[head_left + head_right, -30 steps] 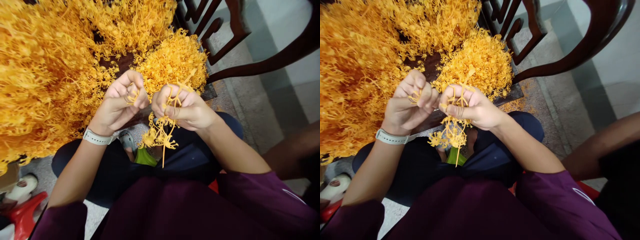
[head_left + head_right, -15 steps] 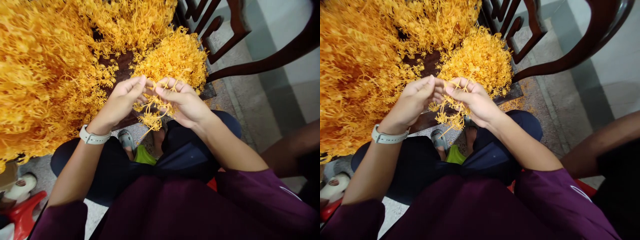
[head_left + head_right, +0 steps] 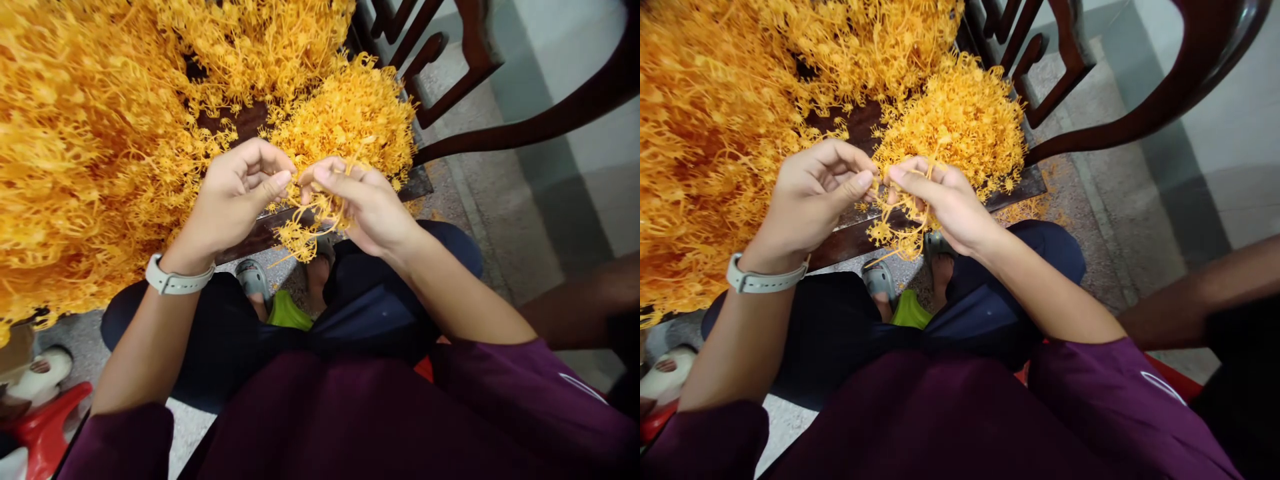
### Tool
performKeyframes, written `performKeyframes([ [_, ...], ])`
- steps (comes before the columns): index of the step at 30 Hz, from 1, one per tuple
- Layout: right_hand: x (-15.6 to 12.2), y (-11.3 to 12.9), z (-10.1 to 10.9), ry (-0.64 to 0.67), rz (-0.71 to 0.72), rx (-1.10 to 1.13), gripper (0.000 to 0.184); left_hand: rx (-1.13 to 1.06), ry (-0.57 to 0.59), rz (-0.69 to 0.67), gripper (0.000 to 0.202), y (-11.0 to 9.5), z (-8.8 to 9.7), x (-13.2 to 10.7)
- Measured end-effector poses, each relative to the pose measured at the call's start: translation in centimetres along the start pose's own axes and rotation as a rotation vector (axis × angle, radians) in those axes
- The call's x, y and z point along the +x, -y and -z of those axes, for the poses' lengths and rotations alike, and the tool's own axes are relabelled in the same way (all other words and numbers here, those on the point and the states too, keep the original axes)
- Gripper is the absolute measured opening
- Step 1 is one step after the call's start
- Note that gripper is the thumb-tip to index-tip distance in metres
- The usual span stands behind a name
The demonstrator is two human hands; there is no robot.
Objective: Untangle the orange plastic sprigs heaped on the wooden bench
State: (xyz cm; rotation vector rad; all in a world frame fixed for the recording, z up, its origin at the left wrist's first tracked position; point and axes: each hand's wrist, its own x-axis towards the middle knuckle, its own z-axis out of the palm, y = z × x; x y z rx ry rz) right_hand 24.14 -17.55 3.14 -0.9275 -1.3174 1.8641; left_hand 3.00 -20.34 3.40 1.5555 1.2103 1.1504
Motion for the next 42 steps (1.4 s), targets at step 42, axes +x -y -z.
performKeyframes([
  [42, 0.2, 0.1, 0.2, 0.188, -0.075, 0.226, 0.023, -0.344, 0.0, 0.206, 0.03, -2.1, -1.6, -1.0],
])
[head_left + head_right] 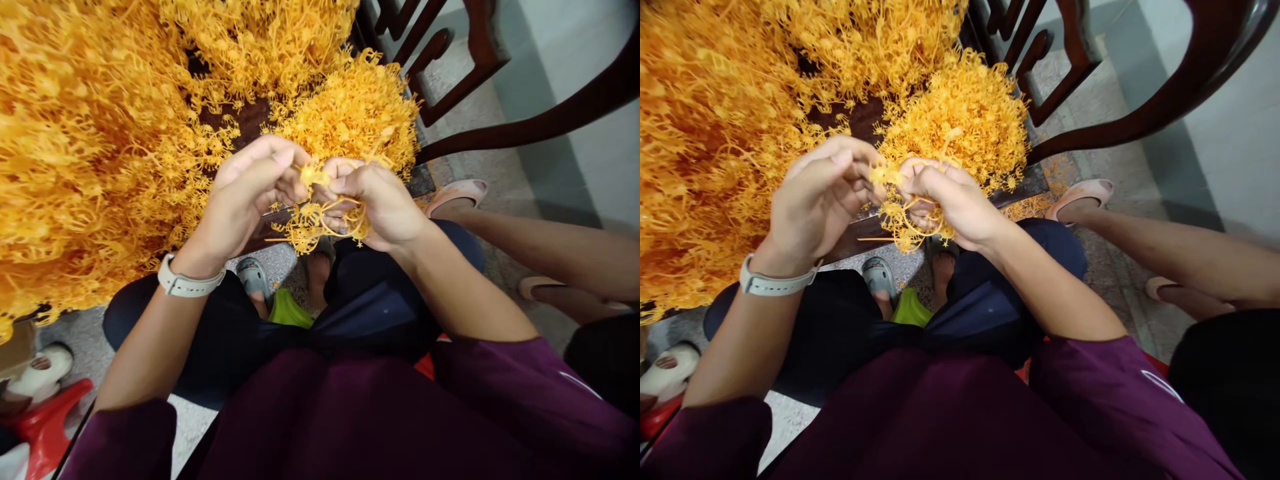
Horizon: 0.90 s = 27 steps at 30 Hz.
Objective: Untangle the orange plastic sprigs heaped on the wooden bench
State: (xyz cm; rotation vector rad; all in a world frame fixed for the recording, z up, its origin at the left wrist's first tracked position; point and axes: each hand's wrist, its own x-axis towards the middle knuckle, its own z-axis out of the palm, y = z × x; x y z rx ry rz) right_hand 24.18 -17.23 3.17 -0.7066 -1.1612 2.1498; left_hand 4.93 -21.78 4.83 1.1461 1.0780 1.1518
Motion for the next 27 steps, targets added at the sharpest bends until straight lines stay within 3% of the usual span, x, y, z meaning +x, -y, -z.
performKeyframes([
  [6, -0.4, 0.4, 0.2, -0.021, 0.102, -0.36, 0.029, 0.358, 0.034, -0.09, 0.041, -0.9, 0.7, -0.3],
  [9, -0.6, 0.7, 0.3, 0.009, 0.117, -0.425, 0.026, 0.37, 0.139, -0.073, 0.036, -1.1, 1.3, -0.3],
  [15, -0.6, 1.0, 0.5, -0.012, 0.098, -0.34, 0.027, 0.27, 0.157, 0.009, 0.024, -1.4, 2.3, -0.4],
  [18, -0.6, 1.0, 0.4, -0.011, 0.099, -0.365, 0.027, 0.203, 0.189, 0.017, 0.043, -1.2, 2.0, -0.4],
  [20, -0.6, 1.0, 0.4, 0.0, 0.132, -0.415, 0.026, 0.25, 0.186, 0.0, 0.051, -1.0, 1.5, -0.4],
  [27, -0.6, 1.5, 0.6, 0.099, 0.2, -0.527, 0.025, 0.423, 0.12, -0.096, 0.034, -1.3, 0.9, -0.5],
])
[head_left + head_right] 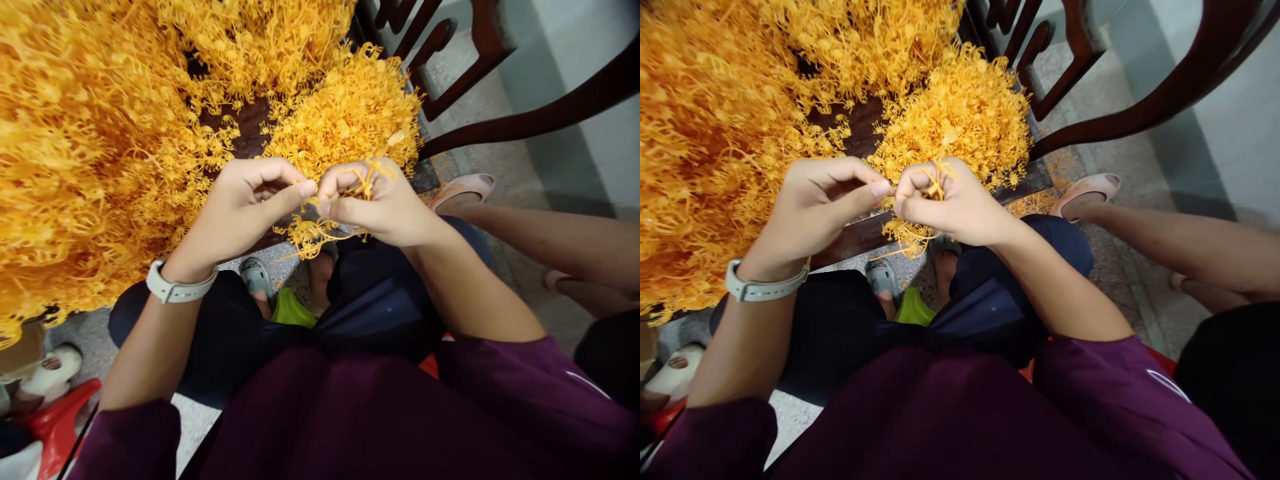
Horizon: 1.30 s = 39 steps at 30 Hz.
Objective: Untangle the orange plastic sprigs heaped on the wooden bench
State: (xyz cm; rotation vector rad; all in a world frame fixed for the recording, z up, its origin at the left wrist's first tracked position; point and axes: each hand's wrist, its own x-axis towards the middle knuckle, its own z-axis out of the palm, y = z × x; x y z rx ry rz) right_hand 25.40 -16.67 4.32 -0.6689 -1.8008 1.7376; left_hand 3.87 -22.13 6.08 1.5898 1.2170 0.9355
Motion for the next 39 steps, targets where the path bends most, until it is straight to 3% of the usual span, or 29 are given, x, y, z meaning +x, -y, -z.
performKeyframes([
  [6, 0.0, -0.2, 0.1, 0.036, 0.043, -0.021, 0.02, 0.054, 0.197, 0.009, 0.018, 0.6, 0.7, -0.2],
  [10, 0.0, -0.3, 0.2, 0.032, 0.064, -0.011, 0.019, 0.034, 0.185, -0.014, 0.009, 0.7, 0.5, -0.3],
  [17, -0.3, 0.0, 0.3, 0.082, 0.103, -0.07, 0.019, 0.022, 0.228, -0.042, 0.014, 0.1, 0.5, -0.3],
  [23, -0.2, -0.3, 0.2, 0.083, 0.153, -0.098, 0.021, -0.005, 0.118, -0.099, 0.011, 0.0, 0.0, -0.1],
  [32, -0.5, -0.4, -0.5, -0.111, 0.149, -0.1, 0.024, -0.131, -0.102, -0.073, 0.007, 0.5, -1.0, -0.3],
  [39, -0.6, -0.5, -1.2, -0.189, 0.145, -0.019, 0.03, -0.279, -0.143, -0.054, 0.017, 0.2, -2.3, -0.3],
])
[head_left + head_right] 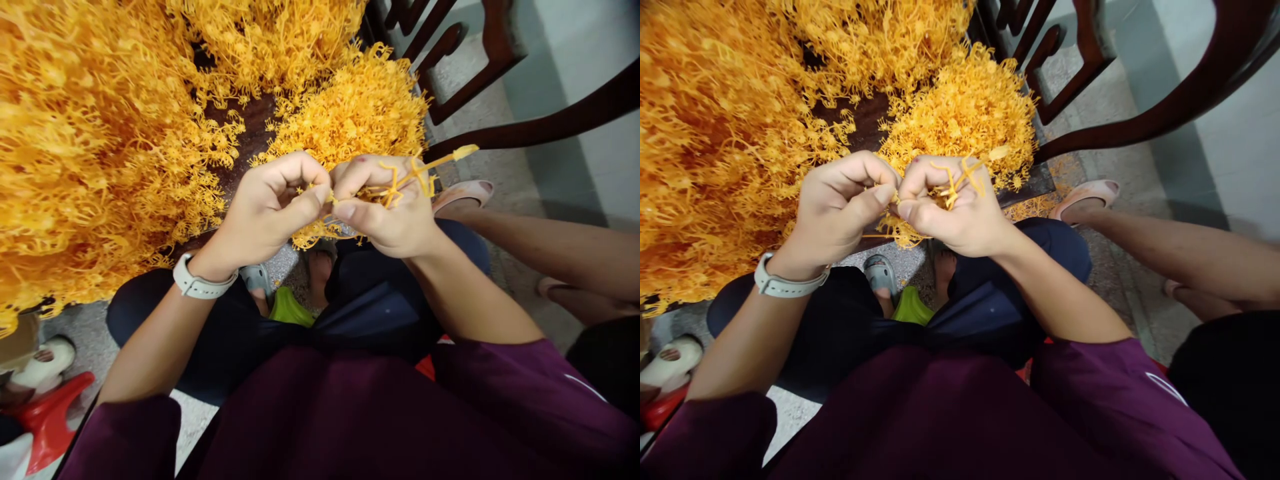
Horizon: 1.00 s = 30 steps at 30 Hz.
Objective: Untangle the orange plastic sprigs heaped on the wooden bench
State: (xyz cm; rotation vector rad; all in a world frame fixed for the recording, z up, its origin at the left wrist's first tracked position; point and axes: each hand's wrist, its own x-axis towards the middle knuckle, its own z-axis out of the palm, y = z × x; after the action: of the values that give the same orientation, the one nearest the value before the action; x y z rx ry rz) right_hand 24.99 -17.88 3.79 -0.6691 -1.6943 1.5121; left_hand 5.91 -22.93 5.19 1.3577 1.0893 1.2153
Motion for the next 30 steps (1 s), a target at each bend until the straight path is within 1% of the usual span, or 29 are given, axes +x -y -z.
performKeyframes([
  [3, -0.1, 0.0, 0.0, 0.0, 0.004, -0.001, 0.028, -0.035, -0.027, 0.013, 0.019, -0.1, -0.5, -0.1],
  [6, -0.1, -0.1, 0.1, -0.004, 0.043, 0.004, 0.028, -0.031, -0.056, 0.03, 0.019, -0.1, -0.8, -0.3],
  [11, -0.2, 0.0, -0.3, -0.019, 0.1, 0.0, 0.03, -0.06, -0.079, 0.017, 0.017, 0.4, -1.0, -0.5],
  [17, -0.2, -0.3, -0.7, -0.01, 0.256, -0.103, 0.027, -0.052, -0.107, -0.001, 0.017, 1.0, -1.3, -0.2],
  [19, -0.1, -0.5, -0.7, 0.001, 0.272, -0.123, 0.029, -0.075, -0.102, -0.02, 0.019, 1.1, -1.4, 0.0],
  [21, 0.1, -0.7, -0.7, -0.013, 0.277, -0.087, 0.031, -0.128, -0.071, -0.026, 0.021, 1.2, -1.4, 0.2],
  [23, 0.2, -0.9, -0.7, -0.055, 0.27, -0.024, 0.032, -0.185, -0.062, 0.002, 0.022, 1.1, -1.5, 0.3],
  [25, 0.3, -1.0, -0.7, -0.114, 0.26, 0.018, 0.032, -0.225, -0.111, 0.057, 0.022, 0.9, -1.6, 0.4],
  [27, 0.3, -0.9, -0.6, -0.163, 0.19, 0.023, 0.033, -0.251, -0.171, 0.122, 0.021, 0.7, -1.7, 0.3],
  [28, 0.3, -0.8, -0.7, -0.167, 0.136, 0.024, 0.033, -0.265, -0.193, 0.155, 0.021, 0.6, -1.7, 0.2],
  [30, 0.3, -0.5, -0.8, -0.134, 0.015, 0.058, 0.036, -0.304, -0.22, 0.219, 0.021, 0.4, -1.7, 0.0],
])
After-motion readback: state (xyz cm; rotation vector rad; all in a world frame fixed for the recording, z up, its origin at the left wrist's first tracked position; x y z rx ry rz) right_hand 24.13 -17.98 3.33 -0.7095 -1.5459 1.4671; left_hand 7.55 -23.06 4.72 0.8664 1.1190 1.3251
